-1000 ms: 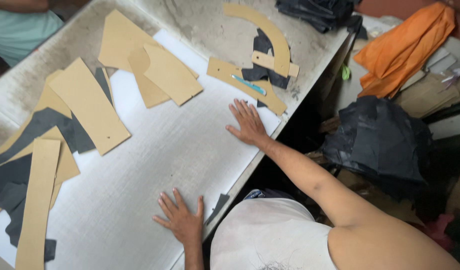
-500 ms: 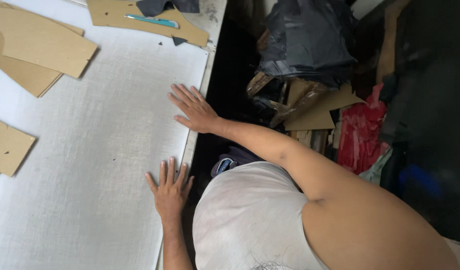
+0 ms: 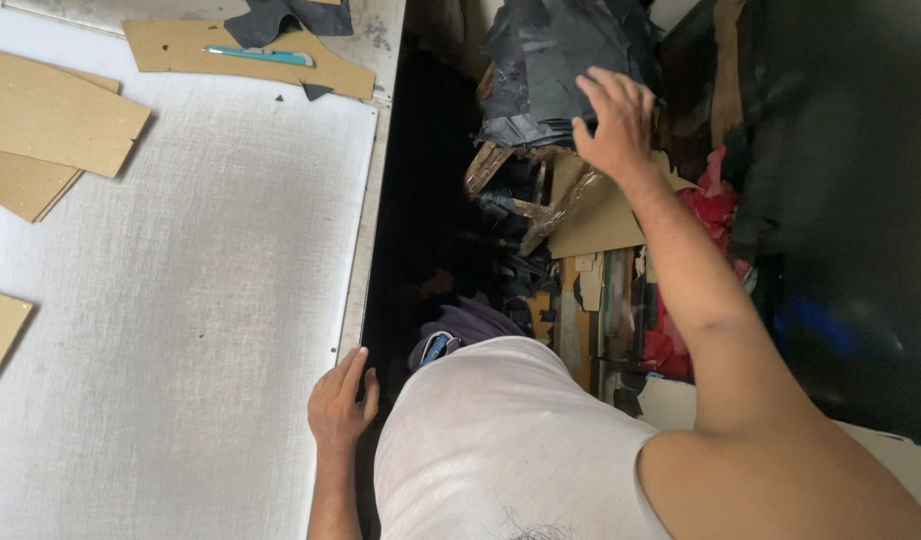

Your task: The person places cardboard templates on a dark fabric sheet, traces around them with a pen, and cuts the fabric along the marked lines. The person repeats this process with multiple templates, producing several cut fabric pieces.

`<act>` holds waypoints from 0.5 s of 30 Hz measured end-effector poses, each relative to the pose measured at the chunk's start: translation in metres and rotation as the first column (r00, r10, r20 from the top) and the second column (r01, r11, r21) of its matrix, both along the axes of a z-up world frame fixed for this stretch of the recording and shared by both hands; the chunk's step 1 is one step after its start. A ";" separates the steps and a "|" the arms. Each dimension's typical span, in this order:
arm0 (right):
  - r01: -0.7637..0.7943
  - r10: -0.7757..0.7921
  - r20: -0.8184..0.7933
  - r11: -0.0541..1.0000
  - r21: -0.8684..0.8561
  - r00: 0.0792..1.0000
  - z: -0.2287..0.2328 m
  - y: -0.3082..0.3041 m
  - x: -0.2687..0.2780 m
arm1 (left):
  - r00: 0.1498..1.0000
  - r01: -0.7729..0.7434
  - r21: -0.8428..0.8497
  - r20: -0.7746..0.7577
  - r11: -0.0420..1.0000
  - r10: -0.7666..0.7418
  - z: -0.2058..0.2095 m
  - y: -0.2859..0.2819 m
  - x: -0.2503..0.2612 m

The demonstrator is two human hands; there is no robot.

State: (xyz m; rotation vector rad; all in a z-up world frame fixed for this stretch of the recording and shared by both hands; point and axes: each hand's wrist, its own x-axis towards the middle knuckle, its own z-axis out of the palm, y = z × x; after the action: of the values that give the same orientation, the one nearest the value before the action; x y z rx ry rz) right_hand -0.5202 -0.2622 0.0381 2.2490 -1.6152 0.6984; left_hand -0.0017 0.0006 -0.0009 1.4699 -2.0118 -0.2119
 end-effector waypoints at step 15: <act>-0.467 0.130 0.909 0.881 0.077 0.396 0.068 -0.003 0.143 | 0.811 -0.204 0.036 -0.554 0.978 0.190 0.044 -0.024 -0.031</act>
State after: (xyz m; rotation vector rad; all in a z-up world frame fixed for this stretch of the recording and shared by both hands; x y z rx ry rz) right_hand -0.3771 -0.2656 0.1065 2.6142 -1.7605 2.2015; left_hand -0.0322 -0.0229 0.0429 1.3870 -1.3774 -0.4659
